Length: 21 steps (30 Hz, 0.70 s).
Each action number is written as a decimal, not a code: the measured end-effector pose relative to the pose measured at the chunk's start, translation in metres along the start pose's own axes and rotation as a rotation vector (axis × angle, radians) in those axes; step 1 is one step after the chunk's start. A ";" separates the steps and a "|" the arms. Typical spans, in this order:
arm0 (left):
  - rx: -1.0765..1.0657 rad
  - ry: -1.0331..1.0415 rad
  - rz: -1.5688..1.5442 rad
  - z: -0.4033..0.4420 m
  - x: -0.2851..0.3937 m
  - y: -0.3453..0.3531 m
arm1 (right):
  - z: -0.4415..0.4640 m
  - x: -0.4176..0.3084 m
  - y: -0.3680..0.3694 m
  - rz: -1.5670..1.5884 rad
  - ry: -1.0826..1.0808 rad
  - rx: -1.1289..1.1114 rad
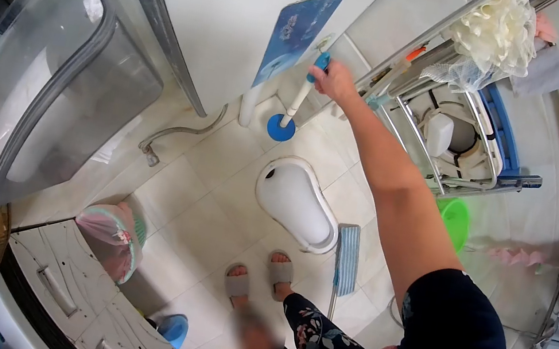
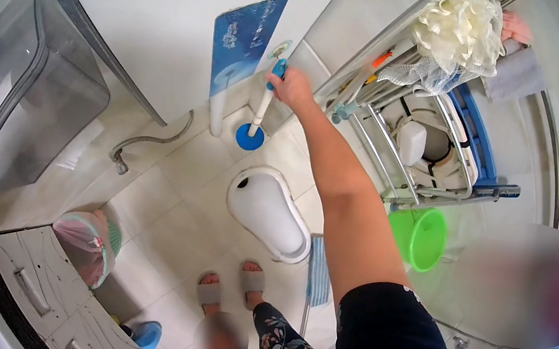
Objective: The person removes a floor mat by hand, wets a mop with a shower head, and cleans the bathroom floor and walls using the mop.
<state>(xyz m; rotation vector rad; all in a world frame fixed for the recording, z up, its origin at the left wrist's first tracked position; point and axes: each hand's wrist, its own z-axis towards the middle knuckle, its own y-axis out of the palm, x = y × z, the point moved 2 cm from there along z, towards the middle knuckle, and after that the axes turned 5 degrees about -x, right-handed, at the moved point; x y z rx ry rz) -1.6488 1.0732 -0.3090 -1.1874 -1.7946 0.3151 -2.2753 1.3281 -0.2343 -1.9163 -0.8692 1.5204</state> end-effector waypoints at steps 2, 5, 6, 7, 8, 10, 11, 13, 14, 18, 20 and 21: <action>0.064 0.066 0.066 -0.001 -0.011 0.015 | 0.006 0.008 0.005 0.029 -0.002 0.022; 0.104 0.124 0.160 -0.004 -0.024 0.027 | 0.008 0.004 0.003 0.066 0.007 0.033; 0.093 0.122 0.178 -0.004 -0.026 0.029 | 0.010 0.002 -0.001 0.063 0.008 0.027; 0.085 0.120 0.195 -0.003 -0.026 0.032 | 0.014 0.000 -0.003 0.061 0.011 0.024; 0.078 0.118 0.210 -0.002 -0.025 0.036 | 0.018 -0.003 -0.003 0.094 0.061 -0.043; 0.065 0.120 0.222 0.001 -0.020 0.033 | 0.023 -0.003 0.000 0.124 0.118 -0.111; 0.021 0.100 0.213 0.002 -0.019 0.032 | 0.024 -0.002 0.005 0.155 0.133 -0.112; -0.048 0.091 0.212 0.005 -0.016 0.030 | 0.023 0.004 0.013 0.183 0.118 -0.099; -0.060 0.035 0.179 0.009 -0.018 0.033 | 0.021 0.011 0.018 0.181 0.093 -0.083; -0.144 0.052 0.174 0.006 -0.023 0.028 | -0.036 0.050 0.052 0.285 0.026 -0.040; -0.180 0.084 0.192 0.010 -0.028 0.025 | -0.109 0.082 0.070 0.113 -0.057 -0.152; -0.123 0.126 0.185 0.013 -0.033 0.028 | -0.154 0.100 0.076 -0.100 0.007 -0.301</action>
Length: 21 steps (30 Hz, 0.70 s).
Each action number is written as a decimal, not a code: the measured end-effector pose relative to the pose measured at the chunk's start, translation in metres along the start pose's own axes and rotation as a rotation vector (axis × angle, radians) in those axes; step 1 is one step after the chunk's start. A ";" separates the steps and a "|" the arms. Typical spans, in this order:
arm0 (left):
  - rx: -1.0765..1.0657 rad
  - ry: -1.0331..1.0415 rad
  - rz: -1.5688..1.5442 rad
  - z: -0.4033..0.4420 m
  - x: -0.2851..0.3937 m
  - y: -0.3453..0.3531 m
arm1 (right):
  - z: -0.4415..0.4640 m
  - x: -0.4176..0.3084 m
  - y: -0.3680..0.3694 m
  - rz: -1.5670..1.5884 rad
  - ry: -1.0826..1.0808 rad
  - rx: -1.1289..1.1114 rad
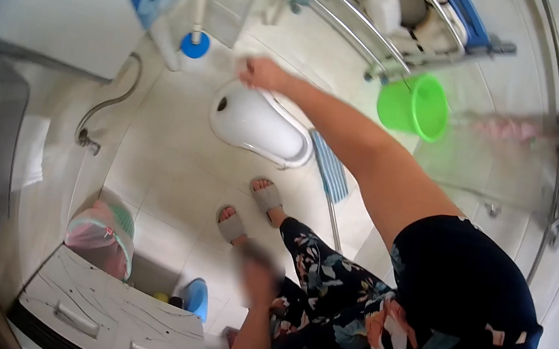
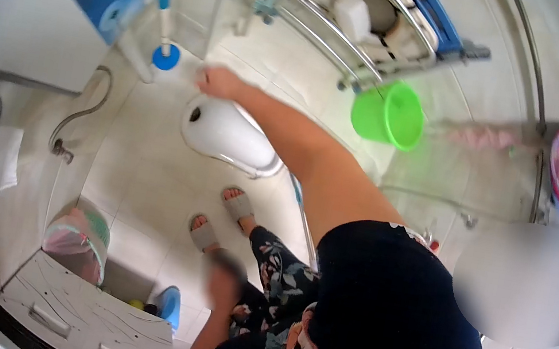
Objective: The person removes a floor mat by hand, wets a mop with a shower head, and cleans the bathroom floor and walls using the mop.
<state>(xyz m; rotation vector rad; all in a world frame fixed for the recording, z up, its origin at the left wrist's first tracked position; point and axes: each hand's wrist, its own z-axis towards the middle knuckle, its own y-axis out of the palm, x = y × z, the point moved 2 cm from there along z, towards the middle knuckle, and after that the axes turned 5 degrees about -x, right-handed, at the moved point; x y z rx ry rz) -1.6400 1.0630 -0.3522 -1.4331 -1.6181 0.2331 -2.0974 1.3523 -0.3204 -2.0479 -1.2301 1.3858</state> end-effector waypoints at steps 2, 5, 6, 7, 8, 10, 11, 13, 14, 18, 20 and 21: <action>0.043 0.070 0.012 -0.003 -0.009 -0.010 | -0.105 0.048 0.057 -0.141 0.169 -0.148; -0.088 0.290 0.147 -0.008 -0.018 -0.031 | -0.315 0.135 0.150 -0.139 0.433 -0.314; -0.087 0.333 0.126 -0.011 -0.026 -0.031 | -0.395 0.125 0.150 -0.117 0.482 -0.292; -0.090 0.385 0.104 -0.012 -0.026 -0.034 | -0.470 0.129 0.163 -0.112 0.632 -0.358; -0.109 0.446 0.119 -0.012 -0.018 -0.046 | -0.546 0.132 0.179 -0.111 0.720 -0.339; -0.331 -0.123 -0.100 -0.012 0.002 -0.073 | -0.661 0.112 0.174 0.104 1.067 -0.323; -0.359 -0.059 -0.086 -0.010 -0.006 -0.054 | -0.706 0.086 0.153 0.455 1.423 -0.211; -0.378 0.348 0.109 -0.008 -0.052 -0.012 | -0.781 0.082 0.133 0.553 1.615 0.071; -0.396 0.392 0.124 -0.008 -0.064 0.000 | -0.819 0.084 0.121 0.470 1.562 0.281; -0.502 0.525 0.255 -0.001 -0.062 0.006 | -0.894 0.122 0.055 0.218 1.594 0.623; -0.544 0.480 0.232 -0.011 -0.024 -0.015 | -0.900 0.134 0.031 0.109 1.570 0.618; -0.553 0.441 0.211 -0.022 0.006 -0.035 | -0.905 0.146 0.026 0.046 1.530 0.599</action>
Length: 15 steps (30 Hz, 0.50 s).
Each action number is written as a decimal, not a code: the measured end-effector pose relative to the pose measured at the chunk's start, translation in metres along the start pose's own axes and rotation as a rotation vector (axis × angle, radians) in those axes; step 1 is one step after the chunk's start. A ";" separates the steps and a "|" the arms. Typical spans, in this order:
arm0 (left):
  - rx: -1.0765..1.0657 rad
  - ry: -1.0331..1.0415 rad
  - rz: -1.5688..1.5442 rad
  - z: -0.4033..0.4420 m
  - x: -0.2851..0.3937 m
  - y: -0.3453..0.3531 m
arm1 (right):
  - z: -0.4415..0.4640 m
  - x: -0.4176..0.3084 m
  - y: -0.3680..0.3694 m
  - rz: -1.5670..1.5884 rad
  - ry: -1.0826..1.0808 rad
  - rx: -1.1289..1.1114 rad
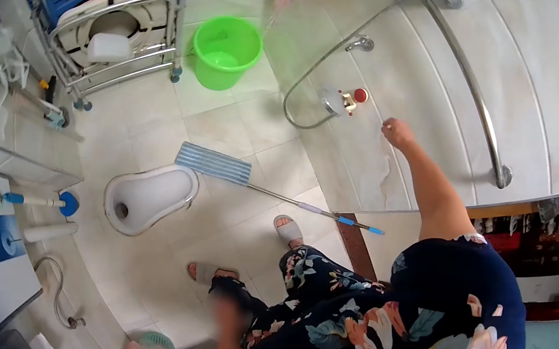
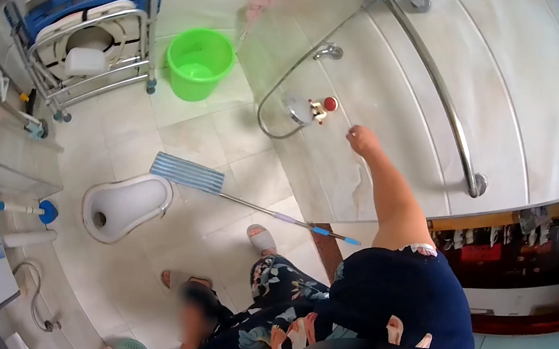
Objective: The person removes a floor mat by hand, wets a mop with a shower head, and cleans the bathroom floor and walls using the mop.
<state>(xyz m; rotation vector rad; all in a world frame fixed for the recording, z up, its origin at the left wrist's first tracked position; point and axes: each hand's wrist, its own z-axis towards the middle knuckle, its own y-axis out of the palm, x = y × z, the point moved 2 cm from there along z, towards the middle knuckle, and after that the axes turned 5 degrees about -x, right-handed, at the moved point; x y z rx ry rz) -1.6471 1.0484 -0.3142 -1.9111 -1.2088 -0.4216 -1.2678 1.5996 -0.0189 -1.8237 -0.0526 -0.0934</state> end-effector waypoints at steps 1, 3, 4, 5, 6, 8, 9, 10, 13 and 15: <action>-0.004 -0.004 -0.021 -0.007 0.026 -0.014 | 0.013 0.003 0.001 0.012 0.003 -0.003; 0.014 0.037 0.003 -0.015 0.075 -0.027 | 0.042 0.007 0.011 -0.028 -0.049 -0.057; 0.053 0.109 0.070 -0.013 0.093 -0.020 | 0.064 0.012 0.019 -0.012 -0.055 -0.061; 0.098 0.177 0.140 -0.011 0.110 -0.014 | 0.082 0.014 0.030 -0.001 -0.105 -0.060; 0.052 0.138 0.114 -0.011 0.122 -0.003 | 0.099 0.016 0.042 0.013 -0.154 -0.061; 0.017 0.091 0.105 -0.009 0.153 0.021 | 0.120 0.007 0.046 0.022 -0.160 -0.131; -0.015 -0.004 0.096 -0.008 0.168 0.035 | 0.134 0.008 0.057 0.038 -0.166 -0.132; -0.021 -0.054 0.092 -0.005 0.177 0.053 | 0.151 0.007 0.069 -0.001 -0.227 -0.108; -0.110 -0.456 0.041 0.008 0.178 0.119 | 0.180 0.004 0.084 -0.029 -0.371 -0.053; -0.071 -0.452 0.110 0.008 0.201 0.145 | 0.198 0.003 0.076 -0.015 -0.444 -0.025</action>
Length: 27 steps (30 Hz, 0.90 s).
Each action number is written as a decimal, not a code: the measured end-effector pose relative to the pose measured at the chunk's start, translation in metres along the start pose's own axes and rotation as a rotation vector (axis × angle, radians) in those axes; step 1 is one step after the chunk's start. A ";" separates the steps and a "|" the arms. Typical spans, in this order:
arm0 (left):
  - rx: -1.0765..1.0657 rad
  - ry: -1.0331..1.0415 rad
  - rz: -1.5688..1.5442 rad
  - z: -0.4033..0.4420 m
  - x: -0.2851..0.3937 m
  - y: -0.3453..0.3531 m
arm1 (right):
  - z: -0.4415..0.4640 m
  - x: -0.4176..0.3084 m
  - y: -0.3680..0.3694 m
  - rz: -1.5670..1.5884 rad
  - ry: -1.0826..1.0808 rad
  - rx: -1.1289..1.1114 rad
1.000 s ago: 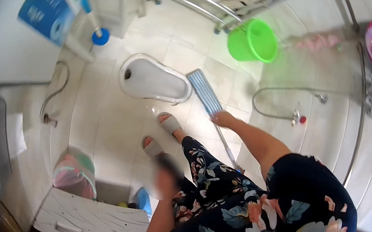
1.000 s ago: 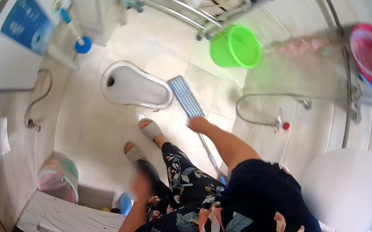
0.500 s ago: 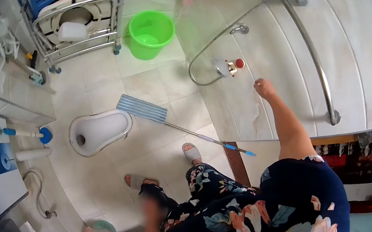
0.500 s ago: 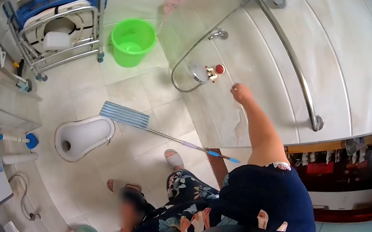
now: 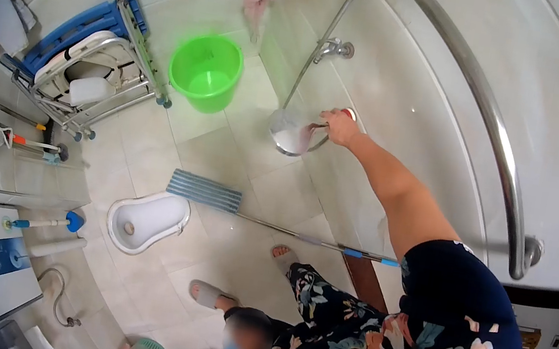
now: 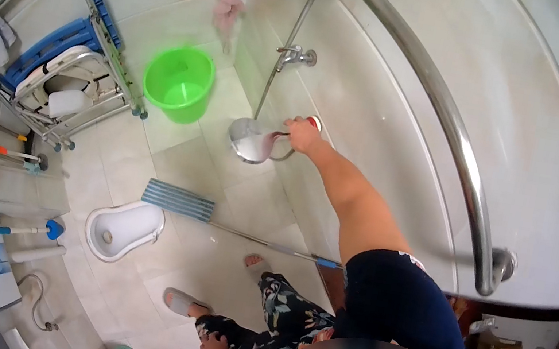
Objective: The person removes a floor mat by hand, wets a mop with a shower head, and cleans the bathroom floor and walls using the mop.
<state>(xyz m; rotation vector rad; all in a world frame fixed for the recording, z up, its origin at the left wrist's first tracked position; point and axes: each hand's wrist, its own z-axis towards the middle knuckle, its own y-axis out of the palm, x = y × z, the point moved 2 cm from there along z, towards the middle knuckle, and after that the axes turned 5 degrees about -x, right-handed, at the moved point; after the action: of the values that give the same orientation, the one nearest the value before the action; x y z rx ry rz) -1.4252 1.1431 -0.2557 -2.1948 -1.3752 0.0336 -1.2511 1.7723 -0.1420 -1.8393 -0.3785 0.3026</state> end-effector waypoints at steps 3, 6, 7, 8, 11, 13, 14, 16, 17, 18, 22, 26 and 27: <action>-0.021 0.039 0.032 -0.005 0.025 0.012 | 0.021 0.009 -0.039 0.458 0.024 0.400; -0.051 0.100 0.030 -0.011 0.043 0.015 | 0.055 0.013 -0.088 0.750 0.050 0.532; -0.126 0.055 -0.046 -0.028 0.067 -0.002 | 0.059 0.008 -0.104 0.826 -0.010 0.626; -0.149 0.107 -0.054 -0.024 0.059 0.015 | 0.062 0.003 -0.116 0.816 -0.017 0.623; -0.197 0.116 -0.044 -0.027 0.055 0.035 | 0.062 -0.021 -0.163 0.474 -0.216 0.861; -0.223 0.054 0.015 -0.021 0.067 0.035 | 0.046 -0.040 -0.201 0.559 -0.282 1.045; -0.228 0.076 0.021 -0.003 0.074 0.035 | 0.037 -0.055 -0.226 0.522 -0.319 1.080; -0.226 0.119 0.025 0.031 0.088 0.037 | 0.020 -0.075 -0.267 0.999 -0.383 1.107; -0.235 0.141 0.022 0.039 0.087 0.038 | 0.013 -0.083 -0.290 1.073 -0.386 1.073; -0.247 0.162 0.014 0.046 0.080 0.043 | 0.008 -0.090 -0.310 1.064 -0.409 1.087; -0.235 0.331 -0.115 0.025 -0.019 0.085 | 0.008 -0.093 -0.343 1.420 -0.045 0.614; 0.120 0.395 -0.204 -0.001 -0.010 0.071 | 0.090 -0.038 -0.328 -0.188 0.066 0.726; 0.161 0.327 -0.148 -0.013 -0.003 0.062 | 0.078 -0.040 -0.339 0.188 -0.020 0.634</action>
<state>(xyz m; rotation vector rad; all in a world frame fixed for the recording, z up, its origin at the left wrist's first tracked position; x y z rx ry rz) -1.3715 1.1146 -0.2738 -1.8639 -1.2954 -0.2492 -1.3536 1.9160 0.1598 -1.2471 -0.0988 0.5057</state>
